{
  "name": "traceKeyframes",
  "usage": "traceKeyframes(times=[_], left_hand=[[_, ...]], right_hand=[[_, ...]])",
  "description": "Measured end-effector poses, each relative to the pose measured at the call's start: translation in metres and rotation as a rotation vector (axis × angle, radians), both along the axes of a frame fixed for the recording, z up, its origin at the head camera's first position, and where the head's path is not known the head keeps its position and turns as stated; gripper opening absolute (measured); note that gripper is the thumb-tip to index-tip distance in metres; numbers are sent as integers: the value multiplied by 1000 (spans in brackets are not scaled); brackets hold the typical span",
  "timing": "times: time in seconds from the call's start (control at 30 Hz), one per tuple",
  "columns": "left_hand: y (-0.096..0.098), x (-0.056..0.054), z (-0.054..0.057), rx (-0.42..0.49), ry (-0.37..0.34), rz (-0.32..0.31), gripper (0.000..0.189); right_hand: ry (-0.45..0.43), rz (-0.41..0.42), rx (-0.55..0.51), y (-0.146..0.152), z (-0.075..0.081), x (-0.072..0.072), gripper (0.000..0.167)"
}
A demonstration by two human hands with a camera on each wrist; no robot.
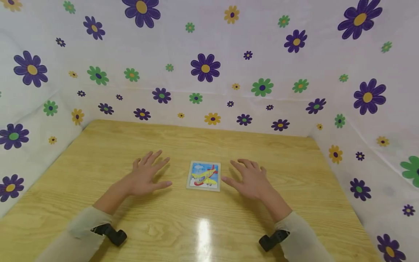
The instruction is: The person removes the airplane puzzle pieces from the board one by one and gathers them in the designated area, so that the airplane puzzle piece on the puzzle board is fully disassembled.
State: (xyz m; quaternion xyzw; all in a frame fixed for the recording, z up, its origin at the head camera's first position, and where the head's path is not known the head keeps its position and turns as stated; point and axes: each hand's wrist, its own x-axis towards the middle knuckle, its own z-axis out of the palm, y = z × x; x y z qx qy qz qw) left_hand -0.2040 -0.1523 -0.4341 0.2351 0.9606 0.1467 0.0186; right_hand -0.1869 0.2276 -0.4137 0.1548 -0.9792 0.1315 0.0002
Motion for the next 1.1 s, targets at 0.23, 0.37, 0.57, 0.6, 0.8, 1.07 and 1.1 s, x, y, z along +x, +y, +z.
traceKeyframes(times=[0.23, 0.37, 0.57, 0.6, 0.8, 1.07, 1.1], left_hand=[[17, -4, -4, 53, -37, -38, 88], [28, -6, -7, 64, -37, -57, 86], [43, -7, -12, 139, -76, -100, 81], [45, -7, -13, 156, -87, -110, 80], [56, -7, -15, 229, -107, -149, 68], [67, -11, -18, 359, -123, -148, 46], [69, -11, -19, 381, -134, -143, 44]], right_hand=[[9, 6, -70, -13, -4, -9, 72], [5, 10, -118, -20, -6, -13, 69], [-3, 26, -165, -30, -10, -19, 65], [-3, 30, -169, -32, -10, -20, 64], [-14, 59, -200, -40, -11, -24, 61], [-84, 109, -226, -54, -13, -33, 57], [-96, 113, -240, -56, -13, -34, 56]])
